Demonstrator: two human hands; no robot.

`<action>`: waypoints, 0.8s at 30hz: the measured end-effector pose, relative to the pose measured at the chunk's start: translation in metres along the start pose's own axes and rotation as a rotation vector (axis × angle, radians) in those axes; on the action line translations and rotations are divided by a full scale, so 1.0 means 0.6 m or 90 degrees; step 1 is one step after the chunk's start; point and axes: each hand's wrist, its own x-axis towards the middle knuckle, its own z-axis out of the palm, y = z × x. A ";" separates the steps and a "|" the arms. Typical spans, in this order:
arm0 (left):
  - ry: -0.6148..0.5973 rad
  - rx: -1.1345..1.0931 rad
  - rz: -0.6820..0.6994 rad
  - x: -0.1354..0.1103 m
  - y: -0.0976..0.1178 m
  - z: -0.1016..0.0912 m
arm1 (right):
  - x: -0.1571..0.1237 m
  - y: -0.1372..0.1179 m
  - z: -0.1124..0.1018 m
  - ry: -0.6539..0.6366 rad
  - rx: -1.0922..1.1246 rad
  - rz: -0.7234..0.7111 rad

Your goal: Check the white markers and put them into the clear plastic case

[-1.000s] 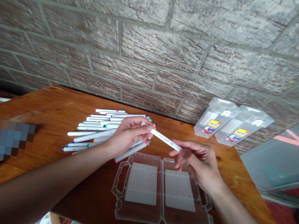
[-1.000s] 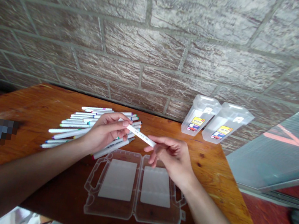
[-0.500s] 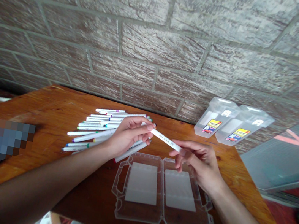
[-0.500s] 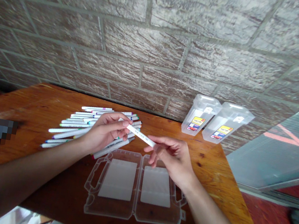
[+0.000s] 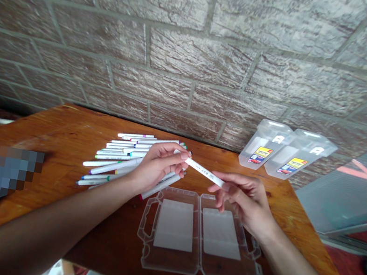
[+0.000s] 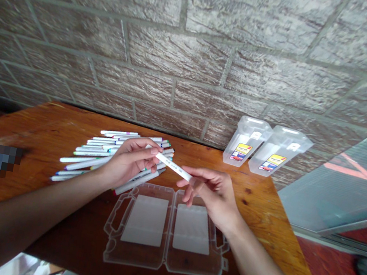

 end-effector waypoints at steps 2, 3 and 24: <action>0.000 -0.001 -0.001 0.000 0.001 0.000 | 0.000 -0.001 0.000 0.003 -0.003 0.001; 0.000 -0.001 -0.002 0.000 0.001 0.001 | 0.000 -0.001 0.000 0.003 -0.004 -0.001; 0.004 0.012 0.012 0.000 -0.002 -0.002 | 0.002 0.006 0.001 0.027 -0.004 -0.003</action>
